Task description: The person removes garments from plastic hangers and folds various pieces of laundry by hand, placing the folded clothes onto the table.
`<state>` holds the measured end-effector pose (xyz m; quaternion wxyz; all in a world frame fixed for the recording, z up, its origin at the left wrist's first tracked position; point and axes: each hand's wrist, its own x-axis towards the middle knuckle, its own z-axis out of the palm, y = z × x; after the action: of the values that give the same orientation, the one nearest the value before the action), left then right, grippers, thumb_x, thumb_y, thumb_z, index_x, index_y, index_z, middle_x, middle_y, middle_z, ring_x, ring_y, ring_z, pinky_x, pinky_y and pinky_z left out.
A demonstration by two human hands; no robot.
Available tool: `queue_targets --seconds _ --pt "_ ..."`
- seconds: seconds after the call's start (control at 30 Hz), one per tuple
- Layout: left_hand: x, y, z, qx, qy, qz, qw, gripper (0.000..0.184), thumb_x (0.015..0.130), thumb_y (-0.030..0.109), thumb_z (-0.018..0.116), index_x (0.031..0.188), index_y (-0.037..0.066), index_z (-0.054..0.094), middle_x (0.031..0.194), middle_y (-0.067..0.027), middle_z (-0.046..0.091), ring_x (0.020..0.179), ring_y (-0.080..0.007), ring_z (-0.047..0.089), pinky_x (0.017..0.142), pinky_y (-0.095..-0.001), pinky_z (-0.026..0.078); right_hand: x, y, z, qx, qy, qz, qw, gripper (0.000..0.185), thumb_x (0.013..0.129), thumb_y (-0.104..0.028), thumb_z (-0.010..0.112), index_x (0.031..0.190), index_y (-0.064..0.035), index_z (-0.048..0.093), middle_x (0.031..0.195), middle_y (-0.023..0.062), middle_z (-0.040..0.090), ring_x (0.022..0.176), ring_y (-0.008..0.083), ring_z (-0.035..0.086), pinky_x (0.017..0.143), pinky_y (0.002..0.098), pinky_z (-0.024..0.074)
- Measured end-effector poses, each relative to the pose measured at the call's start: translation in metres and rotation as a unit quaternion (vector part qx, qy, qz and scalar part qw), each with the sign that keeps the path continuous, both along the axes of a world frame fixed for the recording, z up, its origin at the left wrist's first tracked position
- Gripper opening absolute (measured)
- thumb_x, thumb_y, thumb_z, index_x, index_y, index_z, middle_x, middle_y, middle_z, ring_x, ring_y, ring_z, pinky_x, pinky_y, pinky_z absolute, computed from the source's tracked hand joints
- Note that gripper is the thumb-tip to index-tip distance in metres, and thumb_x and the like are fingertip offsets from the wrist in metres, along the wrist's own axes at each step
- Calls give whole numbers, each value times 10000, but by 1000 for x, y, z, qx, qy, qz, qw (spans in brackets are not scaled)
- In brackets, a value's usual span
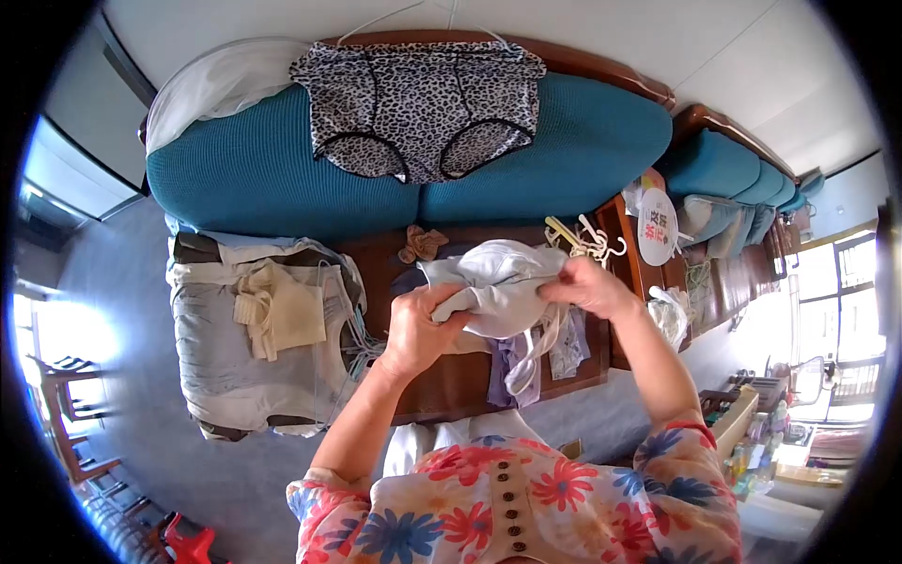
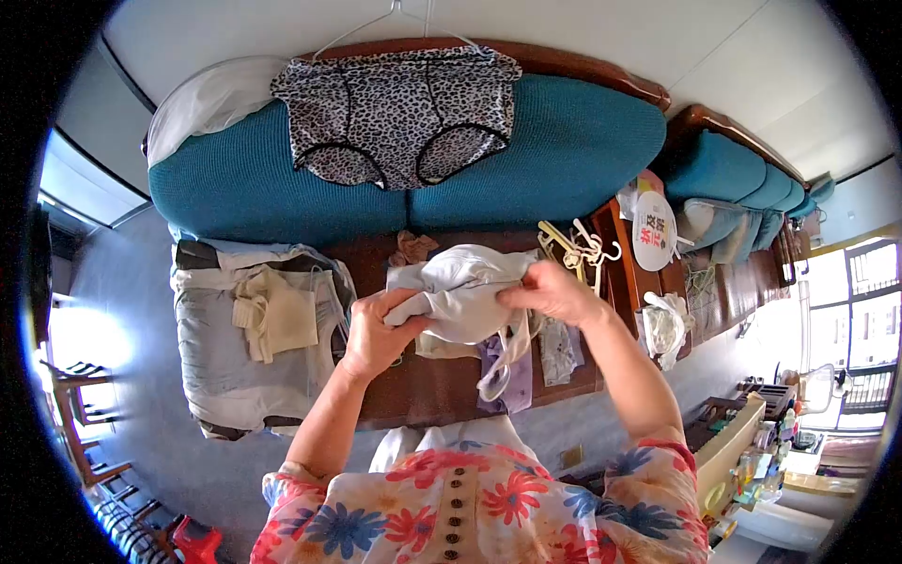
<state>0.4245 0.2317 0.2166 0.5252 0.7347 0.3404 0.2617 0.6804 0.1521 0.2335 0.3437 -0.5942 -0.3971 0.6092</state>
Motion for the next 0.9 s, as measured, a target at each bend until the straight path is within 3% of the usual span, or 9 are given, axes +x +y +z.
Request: queue_targets --seconds 0.1,0.27,0.33,0.4,0.53,0.67,0.77,0.87,0.9 --pt "12 -1 1 139 -8 -17 990 294 609 83 687 898 66 639 782 -125 626 710 -294 594 679 -339 474 16 -17 32 126 -409 -22 903 597 641 -115 747 1163 9 487 1055 104 588 990 183 548 873 290 421" --pt "44 -2 24 267 35 -99 958 285 591 100 704 867 76 639 776 -134 607 717 -294 588 679 -362 466 -42 -4 35 253 -449 168 840 640 624 -185 756 1178 -20 482 1118 148 555 1041 278 537 848 370 428" --pt "47 5 27 268 -4 -63 961 399 593 69 690 981 85 598 841 -119 596 803 -305 573 727 -363 449 -28 6 31 109 -295 105 944 359 728 -106 670 1063 -13 579 924 116 645 868 204 611 780 325 461" --pt "41 15 33 267 -3 42 963 448 613 49 671 1046 67 560 893 -129 587 844 -299 565 747 -368 446 15 11 5 267 -317 84 906 308 763 -56 638 1065 -26 590 910 67 655 826 141 601 758 277 471" --pt "0 27 -2 234 49 86 967 454 658 74 653 1090 61 515 909 -110 569 840 -303 537 752 -368 432 76 33 78 159 -341 -180 909 227 768 -60 647 993 -41 625 931 30 642 753 84 576 690 240 482" --pt "-55 7 -71 149 140 36 978 270 682 88 637 947 83 583 876 -103 581 846 -286 558 723 -361 456 133 79 132 370 -680 -249 582 345 732 -185 680 1066 -134 606 919 91 647 807 240 625 688 353 493" --pt "-94 -14 -122 32 277 45 959 213 700 118 620 911 94 604 883 -107 588 858 -286 566 724 -366 464 139 138 132 316 -753 -278 505 432 752 -318 636 1139 -144 557 1013 119 607 920 296 577 791 417 445" --pt "-128 -35 -170 -11 347 59 936 233 730 168 538 940 100 614 944 -132 592 889 -313 564 755 -394 460 127 211 67 260 -771 -189 550 497 763 -373 618 1199 -166 503 1109 111 569 1010 311 534 833 435 415" --pt "-140 -43 -196 -45 375 41 925 251 722 180 527 946 110 619 954 -132 600 905 -321 563 773 -399 456 156 237 30 206 -682 -75 697 555 765 -419 600 1223 -133 468 1196 129 515 1073 325 497 866 428 403"
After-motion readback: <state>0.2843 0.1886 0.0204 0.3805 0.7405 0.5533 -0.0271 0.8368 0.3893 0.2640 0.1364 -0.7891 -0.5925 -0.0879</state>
